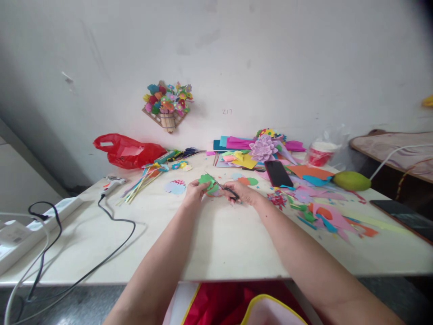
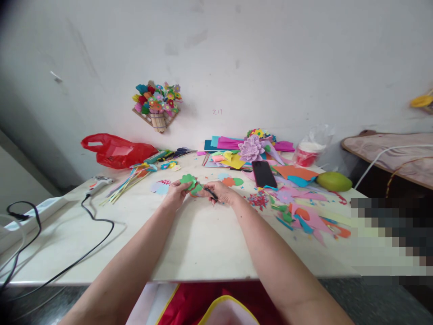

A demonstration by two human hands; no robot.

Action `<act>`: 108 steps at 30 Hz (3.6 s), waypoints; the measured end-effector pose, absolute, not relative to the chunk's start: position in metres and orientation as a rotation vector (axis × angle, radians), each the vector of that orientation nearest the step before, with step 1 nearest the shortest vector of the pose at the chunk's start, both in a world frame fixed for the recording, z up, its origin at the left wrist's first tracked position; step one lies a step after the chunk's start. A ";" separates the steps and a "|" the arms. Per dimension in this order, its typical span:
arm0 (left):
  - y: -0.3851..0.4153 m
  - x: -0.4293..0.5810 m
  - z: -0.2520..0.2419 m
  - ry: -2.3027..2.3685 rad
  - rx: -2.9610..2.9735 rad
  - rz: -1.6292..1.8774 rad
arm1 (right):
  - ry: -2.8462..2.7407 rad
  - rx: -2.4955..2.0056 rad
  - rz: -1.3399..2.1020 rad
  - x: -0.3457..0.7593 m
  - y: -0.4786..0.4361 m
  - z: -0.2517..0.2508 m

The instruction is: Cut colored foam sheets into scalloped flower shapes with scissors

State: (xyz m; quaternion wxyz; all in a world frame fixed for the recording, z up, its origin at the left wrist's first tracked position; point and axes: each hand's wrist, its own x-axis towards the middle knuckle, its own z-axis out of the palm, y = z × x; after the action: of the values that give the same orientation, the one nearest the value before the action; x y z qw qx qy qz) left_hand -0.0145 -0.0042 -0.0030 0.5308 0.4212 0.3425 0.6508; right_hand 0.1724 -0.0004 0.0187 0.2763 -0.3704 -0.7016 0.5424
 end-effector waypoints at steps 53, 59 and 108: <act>-0.007 -0.011 -0.009 0.944 1.221 1.314 | -1.457 -0.878 1.356 0.155 0.003 0.010; -0.006 -0.012 -0.009 0.916 1.179 1.368 | -1.422 -0.862 1.305 0.158 0.003 0.016; -0.012 -0.009 0.004 0.859 1.005 1.526 | -1.862 -0.942 1.430 0.169 -0.007 0.021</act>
State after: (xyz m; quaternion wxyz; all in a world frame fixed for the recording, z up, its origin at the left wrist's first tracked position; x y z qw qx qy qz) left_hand -0.0092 -0.0121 0.0044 0.5322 0.4213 0.3604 0.6398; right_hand 0.1691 -0.0066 0.0210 0.3014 -0.3551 -0.7018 0.5390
